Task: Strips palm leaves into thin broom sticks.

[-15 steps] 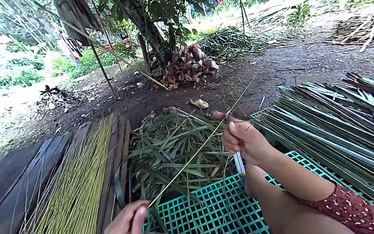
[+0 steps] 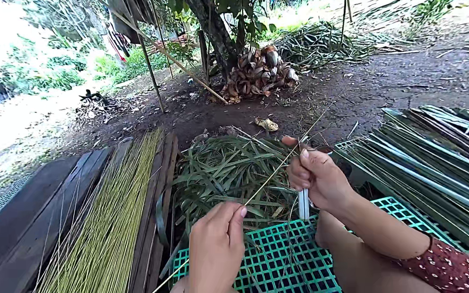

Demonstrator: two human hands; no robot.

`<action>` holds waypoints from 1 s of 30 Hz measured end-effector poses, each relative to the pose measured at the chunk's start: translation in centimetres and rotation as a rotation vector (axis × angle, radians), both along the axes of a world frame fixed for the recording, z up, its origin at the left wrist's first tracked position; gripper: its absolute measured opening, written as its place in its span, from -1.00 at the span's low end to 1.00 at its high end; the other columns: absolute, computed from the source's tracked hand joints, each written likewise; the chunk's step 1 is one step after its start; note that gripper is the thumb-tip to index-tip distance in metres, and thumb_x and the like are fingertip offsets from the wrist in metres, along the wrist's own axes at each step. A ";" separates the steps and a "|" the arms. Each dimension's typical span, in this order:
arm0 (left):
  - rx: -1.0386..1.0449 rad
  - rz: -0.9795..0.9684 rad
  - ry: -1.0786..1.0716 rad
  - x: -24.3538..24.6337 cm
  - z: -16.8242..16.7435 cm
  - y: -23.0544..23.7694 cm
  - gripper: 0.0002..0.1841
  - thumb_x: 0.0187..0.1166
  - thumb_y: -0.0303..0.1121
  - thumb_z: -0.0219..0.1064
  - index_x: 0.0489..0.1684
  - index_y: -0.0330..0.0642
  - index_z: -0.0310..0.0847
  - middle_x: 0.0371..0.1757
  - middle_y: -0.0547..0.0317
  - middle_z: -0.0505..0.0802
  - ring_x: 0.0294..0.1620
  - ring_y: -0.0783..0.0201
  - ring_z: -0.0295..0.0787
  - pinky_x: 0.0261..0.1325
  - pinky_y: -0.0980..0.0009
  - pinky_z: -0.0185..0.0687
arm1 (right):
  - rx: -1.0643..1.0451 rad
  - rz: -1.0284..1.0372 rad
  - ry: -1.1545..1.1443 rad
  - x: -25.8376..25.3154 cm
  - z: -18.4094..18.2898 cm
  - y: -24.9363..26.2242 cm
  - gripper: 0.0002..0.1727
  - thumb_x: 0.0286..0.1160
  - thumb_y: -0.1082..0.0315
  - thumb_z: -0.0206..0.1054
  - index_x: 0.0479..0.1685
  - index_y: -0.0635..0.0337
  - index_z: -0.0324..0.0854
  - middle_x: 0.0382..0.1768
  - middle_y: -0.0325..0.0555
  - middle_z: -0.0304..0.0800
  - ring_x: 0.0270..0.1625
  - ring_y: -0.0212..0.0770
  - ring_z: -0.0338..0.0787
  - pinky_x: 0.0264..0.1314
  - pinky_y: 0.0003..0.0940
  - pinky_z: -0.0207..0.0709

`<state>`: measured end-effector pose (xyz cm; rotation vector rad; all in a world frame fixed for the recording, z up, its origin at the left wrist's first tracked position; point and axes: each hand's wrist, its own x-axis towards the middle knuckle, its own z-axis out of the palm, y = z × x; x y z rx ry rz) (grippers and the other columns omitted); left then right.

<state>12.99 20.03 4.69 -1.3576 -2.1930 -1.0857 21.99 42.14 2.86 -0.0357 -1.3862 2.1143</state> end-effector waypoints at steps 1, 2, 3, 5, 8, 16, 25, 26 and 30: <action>-0.006 0.003 0.000 0.0 -0.1 -0.2 -0.72 0.63 -0.28 0.20 -0.41 -0.13 0.80 -0.54 0.36 0.78 -0.54 0.64 0.61 -0.43 0.72 0.50 | 0.006 0.052 -0.016 0.1 -0.1 -0.2 -0.59 0.78 0.19 -0.07 0.45 -0.08 0.54 -0.78 -0.53 0.40 -0.73 -0.58 0.45 -0.54 -0.65 0.46; -0.007 0.004 -0.003 -0.1 -0.2 -0.2 -0.72 0.63 -0.29 0.20 -0.41 -0.15 0.80 -0.54 0.34 0.78 -0.54 0.64 0.62 -0.42 0.72 0.50 | 0.045 0.146 -0.035 0.1 -0.3 -0.7 -0.59 0.77 0.19 -0.05 0.46 -0.08 0.53 -0.75 -0.56 0.42 -0.70 -0.61 0.45 -0.52 -0.67 0.43; -0.008 0.003 -0.006 -0.1 -0.3 -0.2 -0.72 0.63 -0.30 0.20 -0.41 -0.17 0.81 -0.54 0.32 0.79 -0.54 0.63 0.62 -0.41 0.72 0.51 | 0.117 0.275 -0.049 0.2 -0.6 -1.2 -0.58 0.76 0.20 -0.02 0.49 -0.03 0.51 -0.70 -0.61 0.42 -0.65 -0.65 0.44 -0.51 -0.70 0.40; -0.011 0.004 -0.009 0.0 -0.3 -0.1 -0.72 0.62 -0.32 0.20 -0.40 -0.18 0.81 -0.53 0.30 0.80 -0.53 0.63 0.62 -0.40 0.72 0.51 | 0.225 0.523 -0.073 -0.1 -0.7 -2.4 -0.55 0.78 0.21 0.01 0.54 0.08 0.50 -0.63 -0.65 0.42 -0.62 -0.68 0.40 -0.54 -0.73 0.32; -0.043 -0.002 -0.025 0.1 0.0 -1.0 -0.73 0.63 -0.34 0.22 -0.36 -0.23 0.82 -0.50 0.25 0.81 -0.51 0.61 0.64 -0.36 0.72 0.52 | 0.192 0.528 -0.092 -0.5 -0.6 -2.6 -0.58 0.78 0.26 -0.01 0.47 0.09 0.54 -0.64 -0.65 0.39 -0.64 -0.67 0.39 -0.55 -0.72 0.32; -0.358 -0.021 -0.168 -3.4 1.2 -8.4 -0.73 0.66 -0.41 0.21 -0.17 -0.44 0.82 -0.34 -0.08 0.89 -0.39 0.32 0.79 -0.23 0.40 0.69 | -0.152 -0.141 -0.028 0.5 -0.1 2.0 -0.55 0.88 0.19 -0.23 0.46 -0.02 0.51 -0.79 -0.47 0.34 -0.77 -0.53 0.40 -0.61 -0.61 0.44; -0.065 0.057 0.205 -0.1 -0.1 2.1 -0.67 0.70 -0.24 0.15 -0.35 -0.17 0.80 -0.56 0.18 0.78 -0.61 0.24 0.71 -0.61 0.29 0.51 | 0.121 0.198 -0.079 -0.2 -0.6 -1.3 -0.56 0.72 0.35 -0.04 0.47 0.16 0.54 -0.69 -0.61 0.44 -0.65 -0.65 0.44 -0.49 -0.70 0.41; -0.069 0.066 0.235 -0.3 -0.2 2.1 -0.67 0.68 -0.25 0.15 -0.39 -0.15 0.79 -0.58 0.18 0.77 -0.62 0.23 0.71 -0.63 0.28 0.49 | 0.112 0.151 -0.086 -0.2 -0.7 -0.7 -0.55 0.72 0.35 -0.06 0.47 0.14 0.55 -0.70 -0.60 0.43 -0.66 -0.64 0.43 -0.50 -0.69 0.42; -0.154 0.073 0.280 -1.6 -0.2 -0.4 -0.67 0.67 -0.27 0.15 -0.37 -0.17 0.82 -0.47 0.11 0.87 -0.51 0.14 0.84 -0.57 0.16 0.61 | 0.041 -0.123 -0.087 -0.1 0.4 5.2 -0.58 0.82 0.21 -0.13 0.43 -0.02 0.54 -0.76 -0.55 0.37 -0.74 -0.60 0.39 -0.61 -0.66 0.42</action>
